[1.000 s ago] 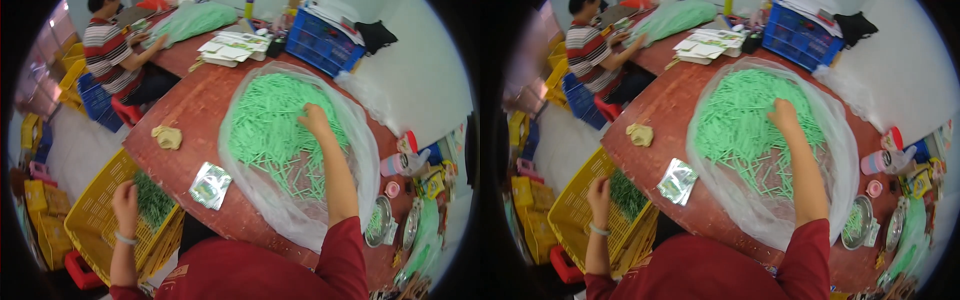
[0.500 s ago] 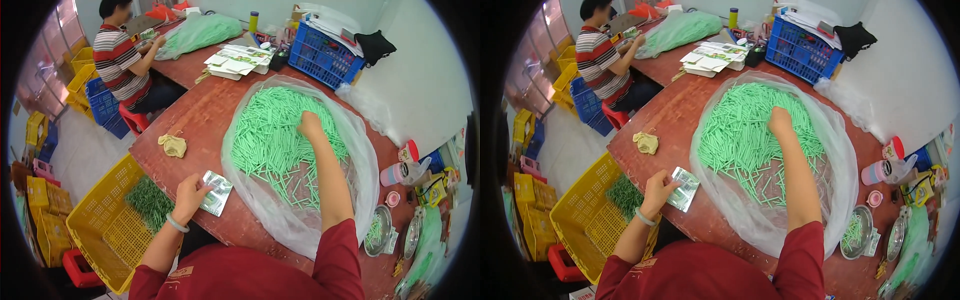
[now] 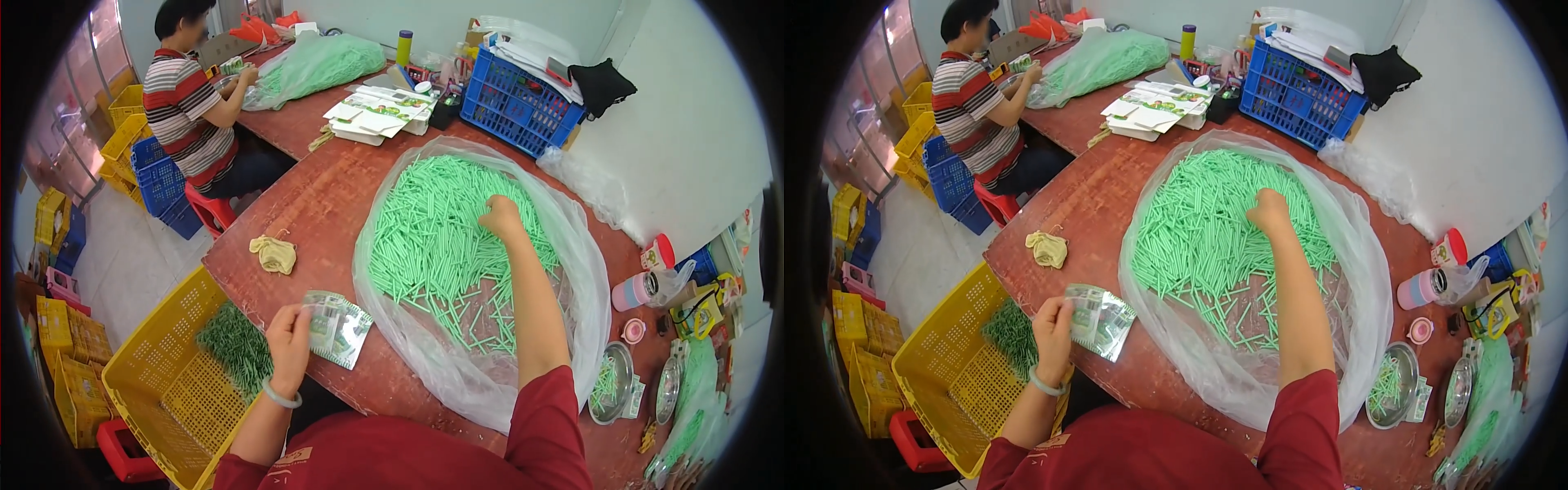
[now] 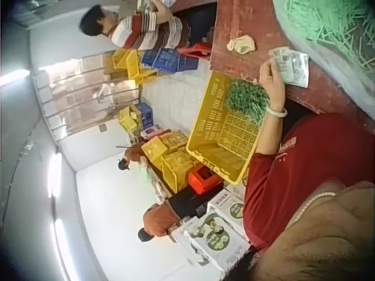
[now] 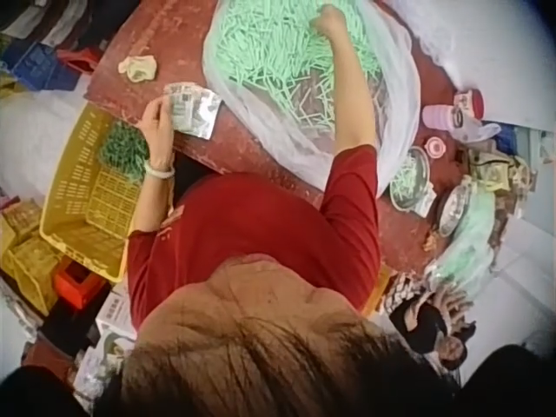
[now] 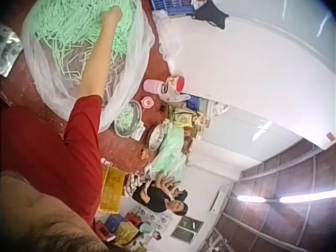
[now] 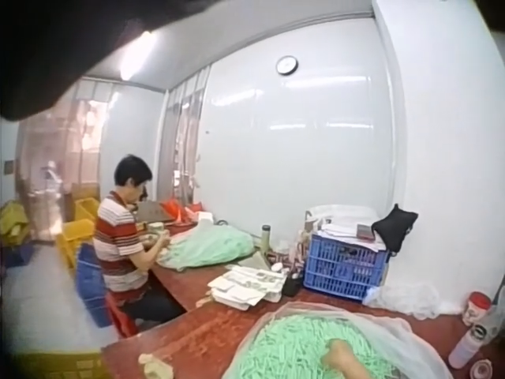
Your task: Manually counting and packaging small green plastic picks into clear plastic bags in a production setting.
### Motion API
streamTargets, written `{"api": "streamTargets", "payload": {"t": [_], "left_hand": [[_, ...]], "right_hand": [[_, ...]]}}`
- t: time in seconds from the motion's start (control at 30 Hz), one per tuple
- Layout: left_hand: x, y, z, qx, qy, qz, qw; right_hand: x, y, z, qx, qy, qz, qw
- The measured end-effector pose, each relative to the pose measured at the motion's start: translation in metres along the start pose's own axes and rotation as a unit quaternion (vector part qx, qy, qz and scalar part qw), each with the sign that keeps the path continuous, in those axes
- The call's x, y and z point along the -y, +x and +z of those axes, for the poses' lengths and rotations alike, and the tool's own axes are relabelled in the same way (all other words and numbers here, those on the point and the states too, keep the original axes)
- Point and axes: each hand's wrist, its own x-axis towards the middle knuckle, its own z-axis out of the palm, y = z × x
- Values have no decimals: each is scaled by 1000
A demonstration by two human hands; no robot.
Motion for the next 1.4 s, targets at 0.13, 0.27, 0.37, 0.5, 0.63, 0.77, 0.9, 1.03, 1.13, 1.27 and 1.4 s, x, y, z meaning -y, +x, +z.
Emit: {"api": "streamTargets", "payload": {"t": [0.13, 0.27, 0.37, 0.5, 0.63, 0.77, 0.9, 1.03, 1.13, 1.27, 1.4], "left_hand": [[-10, 6, -11, 53, -368, -236, 898], [-15, 6, -1, 122, -393, -275, 869], [-14, -1, 5, 142, -402, -258, 867], [-22, -8, 14, 178, -385, -248, 871], [-27, -10, 28, 207, -343, -213, 891], [-29, -6, 41, 245, -307, -155, 907], [-38, -2, 56, 276, -279, -115, 913], [-46, 0, 69, 296, -253, -78, 918], [-50, 3, 71, 283, -192, -6, 940], [-52, 6, 80, 288, -147, 81, 943], [-51, 6, 87, 312, -157, 78, 934]], "right_hand": [[-7, 1, 4, 30, 46, 24, 998], [-15, -1, 11, 32, 39, 17, 999], [-4, 1, 13, 11, 43, -6, 999], [7, -4, 12, 1, 46, -8, 999], [5, -4, 18, -12, 29, -12, 999], [-1, -6, 10, -12, 49, -30, 998], [6, -14, -14, 108, 215, 95, 966], [-1, -32, -39, 117, 399, 100, 904], [10, -57, -60, 116, 454, 96, 878], [30, -98, -81, 102, 527, 55, 842], [67, -140, -94, 72, 562, -27, 823]]}}
